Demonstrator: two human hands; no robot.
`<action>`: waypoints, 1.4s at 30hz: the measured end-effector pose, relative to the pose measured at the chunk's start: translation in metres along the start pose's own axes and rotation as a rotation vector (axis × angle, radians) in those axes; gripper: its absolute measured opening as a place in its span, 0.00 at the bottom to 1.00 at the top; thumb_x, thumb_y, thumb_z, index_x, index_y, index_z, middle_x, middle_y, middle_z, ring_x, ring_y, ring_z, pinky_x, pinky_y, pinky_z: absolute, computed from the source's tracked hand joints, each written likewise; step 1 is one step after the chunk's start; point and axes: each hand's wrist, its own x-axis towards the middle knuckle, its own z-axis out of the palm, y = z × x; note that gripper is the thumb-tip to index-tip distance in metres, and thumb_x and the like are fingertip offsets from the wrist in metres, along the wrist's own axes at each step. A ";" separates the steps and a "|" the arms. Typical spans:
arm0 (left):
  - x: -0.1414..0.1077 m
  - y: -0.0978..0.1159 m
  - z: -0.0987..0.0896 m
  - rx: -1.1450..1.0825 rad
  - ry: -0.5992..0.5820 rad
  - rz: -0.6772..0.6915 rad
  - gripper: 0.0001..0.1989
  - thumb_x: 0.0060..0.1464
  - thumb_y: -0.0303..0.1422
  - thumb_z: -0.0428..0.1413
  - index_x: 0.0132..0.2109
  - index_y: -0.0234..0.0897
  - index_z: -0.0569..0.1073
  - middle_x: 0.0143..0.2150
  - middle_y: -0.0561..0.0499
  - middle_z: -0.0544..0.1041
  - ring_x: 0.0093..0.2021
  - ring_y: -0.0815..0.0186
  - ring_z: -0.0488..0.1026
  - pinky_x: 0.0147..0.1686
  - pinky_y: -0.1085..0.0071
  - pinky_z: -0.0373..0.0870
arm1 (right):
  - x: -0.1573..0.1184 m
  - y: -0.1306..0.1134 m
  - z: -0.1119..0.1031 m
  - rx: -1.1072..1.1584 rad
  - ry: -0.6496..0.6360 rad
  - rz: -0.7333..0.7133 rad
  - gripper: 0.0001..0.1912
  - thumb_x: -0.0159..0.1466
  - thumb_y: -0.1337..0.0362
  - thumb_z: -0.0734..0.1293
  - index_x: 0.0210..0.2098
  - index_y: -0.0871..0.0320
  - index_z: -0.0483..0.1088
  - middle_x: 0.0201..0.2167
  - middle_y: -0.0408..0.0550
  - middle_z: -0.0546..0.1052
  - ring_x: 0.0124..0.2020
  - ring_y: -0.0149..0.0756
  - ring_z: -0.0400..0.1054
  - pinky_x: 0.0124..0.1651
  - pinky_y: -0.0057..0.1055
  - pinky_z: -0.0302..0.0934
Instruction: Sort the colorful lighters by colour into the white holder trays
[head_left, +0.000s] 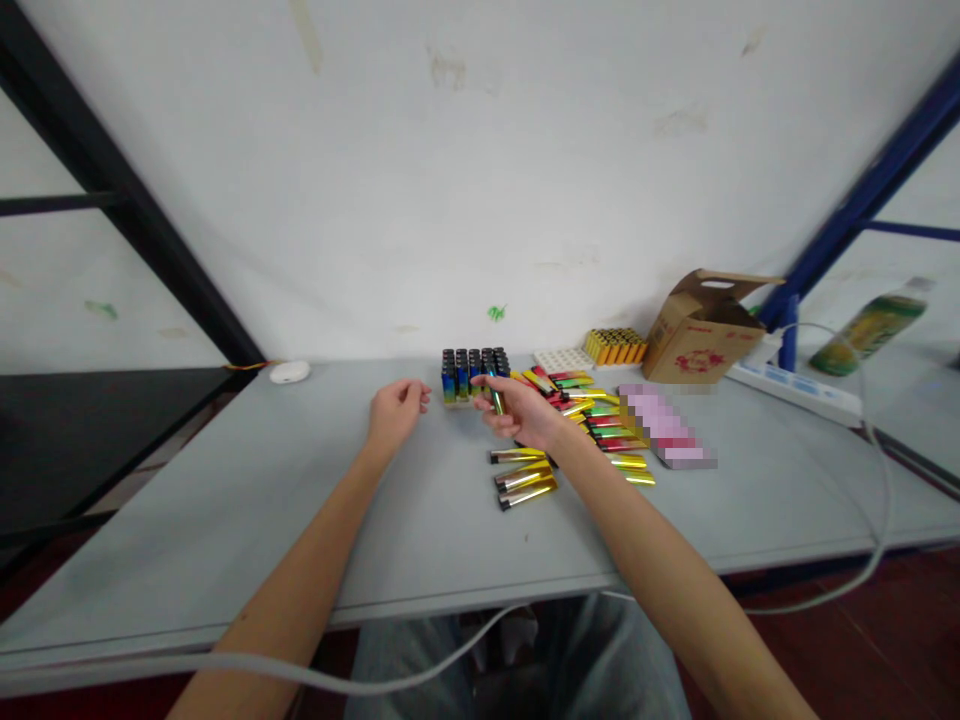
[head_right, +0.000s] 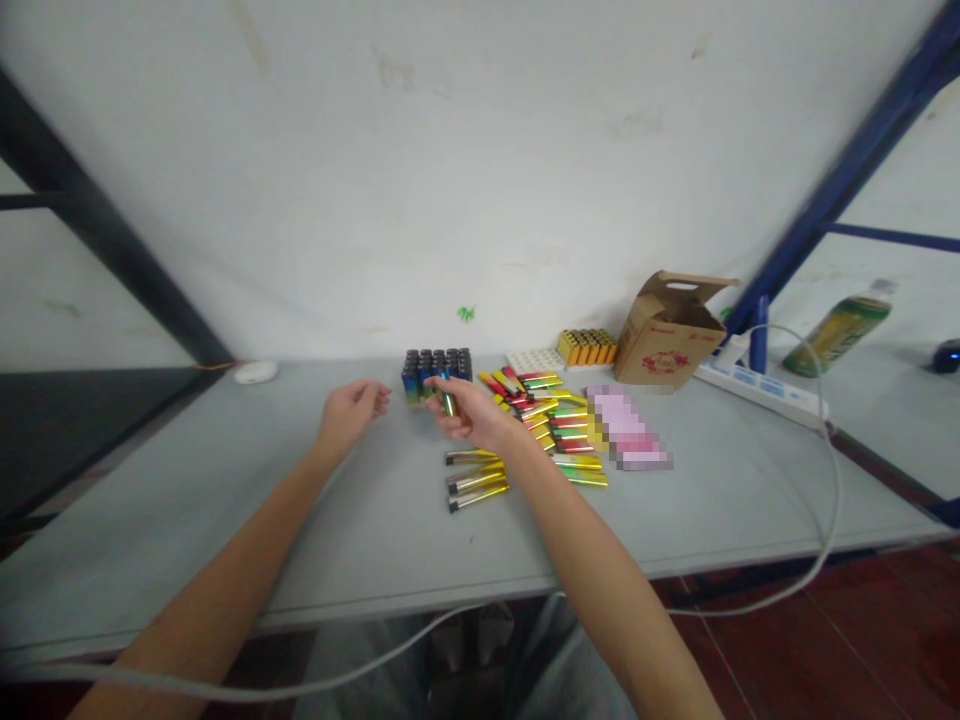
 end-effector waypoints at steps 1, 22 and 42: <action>0.000 0.001 0.000 0.001 0.000 -0.004 0.17 0.49 0.41 0.48 0.30 0.34 0.76 0.26 0.48 0.78 0.24 0.66 0.73 0.27 0.71 0.69 | -0.001 0.000 0.000 0.003 -0.021 0.020 0.13 0.59 0.56 0.67 0.34 0.55 0.59 0.19 0.33 0.63 0.13 0.19 0.44 0.16 0.20 0.29; -0.001 0.004 -0.001 0.001 -0.010 -0.009 0.17 0.48 0.42 0.48 0.31 0.35 0.75 0.26 0.48 0.77 0.24 0.67 0.72 0.27 0.72 0.69 | -0.011 -0.005 -0.002 -0.123 -0.047 0.016 0.11 0.56 0.67 0.70 0.39 0.60 0.67 0.28 0.43 0.72 0.19 0.21 0.52 0.19 0.18 0.46; -0.007 0.014 -0.001 0.002 0.080 0.040 0.17 0.50 0.41 0.47 0.30 0.34 0.75 0.23 0.51 0.75 0.22 0.66 0.72 0.26 0.72 0.69 | -0.010 -0.022 -0.035 0.194 0.076 -0.222 0.28 0.62 0.41 0.56 0.19 0.56 0.53 0.14 0.34 0.46 0.15 0.24 0.37 0.16 0.22 0.36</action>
